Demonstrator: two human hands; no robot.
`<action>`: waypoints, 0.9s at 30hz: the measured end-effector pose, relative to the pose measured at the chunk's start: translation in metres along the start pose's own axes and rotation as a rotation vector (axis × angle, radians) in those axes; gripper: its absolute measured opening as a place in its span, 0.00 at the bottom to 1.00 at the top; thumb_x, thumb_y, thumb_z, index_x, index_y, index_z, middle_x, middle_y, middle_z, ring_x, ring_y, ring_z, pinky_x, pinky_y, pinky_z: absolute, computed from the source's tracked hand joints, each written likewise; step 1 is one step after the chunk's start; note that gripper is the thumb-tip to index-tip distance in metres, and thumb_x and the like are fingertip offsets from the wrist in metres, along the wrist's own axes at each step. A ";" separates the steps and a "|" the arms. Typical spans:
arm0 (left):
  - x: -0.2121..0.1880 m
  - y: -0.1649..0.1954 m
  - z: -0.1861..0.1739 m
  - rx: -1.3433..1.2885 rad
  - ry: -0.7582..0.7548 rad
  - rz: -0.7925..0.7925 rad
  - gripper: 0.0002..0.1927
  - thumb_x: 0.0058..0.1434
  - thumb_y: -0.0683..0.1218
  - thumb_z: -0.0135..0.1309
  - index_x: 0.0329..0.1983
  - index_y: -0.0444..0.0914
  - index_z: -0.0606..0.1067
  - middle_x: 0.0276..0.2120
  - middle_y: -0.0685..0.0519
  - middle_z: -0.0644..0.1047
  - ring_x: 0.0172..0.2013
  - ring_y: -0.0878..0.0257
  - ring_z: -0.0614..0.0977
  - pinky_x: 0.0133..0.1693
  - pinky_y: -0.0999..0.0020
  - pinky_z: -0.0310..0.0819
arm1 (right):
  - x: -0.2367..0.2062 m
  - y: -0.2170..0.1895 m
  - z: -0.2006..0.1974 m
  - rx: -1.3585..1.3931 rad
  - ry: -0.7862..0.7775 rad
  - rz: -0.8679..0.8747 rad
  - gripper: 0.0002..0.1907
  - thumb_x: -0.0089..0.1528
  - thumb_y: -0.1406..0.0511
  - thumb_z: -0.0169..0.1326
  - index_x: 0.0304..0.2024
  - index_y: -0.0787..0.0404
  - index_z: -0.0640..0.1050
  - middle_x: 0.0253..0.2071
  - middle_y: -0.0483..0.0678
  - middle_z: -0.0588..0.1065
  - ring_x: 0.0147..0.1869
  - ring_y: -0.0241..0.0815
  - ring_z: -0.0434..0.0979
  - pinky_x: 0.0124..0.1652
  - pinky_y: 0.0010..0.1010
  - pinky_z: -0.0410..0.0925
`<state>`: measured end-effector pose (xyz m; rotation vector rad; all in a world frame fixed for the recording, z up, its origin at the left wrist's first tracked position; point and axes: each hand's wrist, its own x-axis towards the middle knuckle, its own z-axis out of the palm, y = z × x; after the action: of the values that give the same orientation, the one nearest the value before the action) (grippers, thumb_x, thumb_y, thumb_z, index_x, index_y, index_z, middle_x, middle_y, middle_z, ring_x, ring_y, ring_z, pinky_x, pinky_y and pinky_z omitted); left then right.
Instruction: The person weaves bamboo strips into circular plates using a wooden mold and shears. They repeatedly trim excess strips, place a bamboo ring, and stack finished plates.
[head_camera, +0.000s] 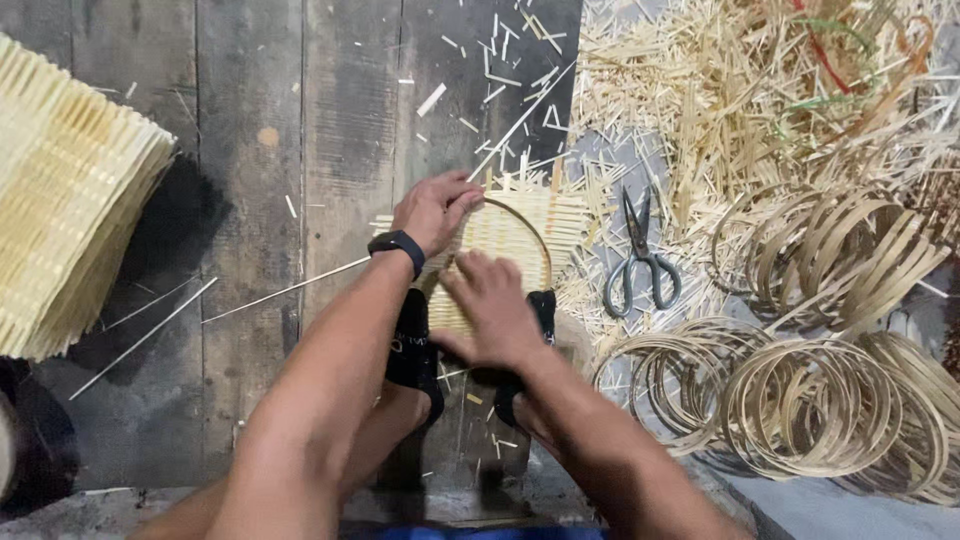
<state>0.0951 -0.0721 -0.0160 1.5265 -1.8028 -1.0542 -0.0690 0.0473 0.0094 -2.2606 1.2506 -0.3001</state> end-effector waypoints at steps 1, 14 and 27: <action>0.000 -0.001 -0.001 0.027 -0.001 0.060 0.12 0.65 0.52 0.55 0.44 0.45 0.84 0.54 0.50 0.79 0.51 0.48 0.79 0.51 0.55 0.71 | 0.010 0.012 -0.012 0.130 0.028 -0.015 0.38 0.64 0.45 0.56 0.69 0.58 0.64 0.71 0.56 0.61 0.73 0.59 0.61 0.70 0.59 0.57; 0.038 -0.013 0.018 -0.183 -0.099 -0.222 0.16 0.66 0.56 0.58 0.47 0.41 0.84 0.34 0.47 0.84 0.33 0.58 0.84 0.38 0.63 0.77 | 0.090 0.107 -0.052 0.474 -0.183 0.767 0.39 0.74 0.46 0.30 0.33 0.71 0.78 0.33 0.66 0.78 0.41 0.62 0.77 0.44 0.48 0.69; -0.087 0.126 -0.001 0.186 -0.190 0.390 0.17 0.50 0.45 0.71 0.41 0.40 0.78 0.40 0.50 0.82 0.38 0.59 0.83 0.37 0.62 0.80 | -0.205 0.101 -0.252 -0.209 -0.303 0.789 0.24 0.70 0.49 0.44 0.45 0.58 0.82 0.37 0.55 0.81 0.40 0.51 0.80 0.45 0.44 0.74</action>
<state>0.0452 0.0189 0.0973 1.1324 -2.2689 -0.8812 -0.3629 0.0886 0.1761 -1.6882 1.9212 0.4616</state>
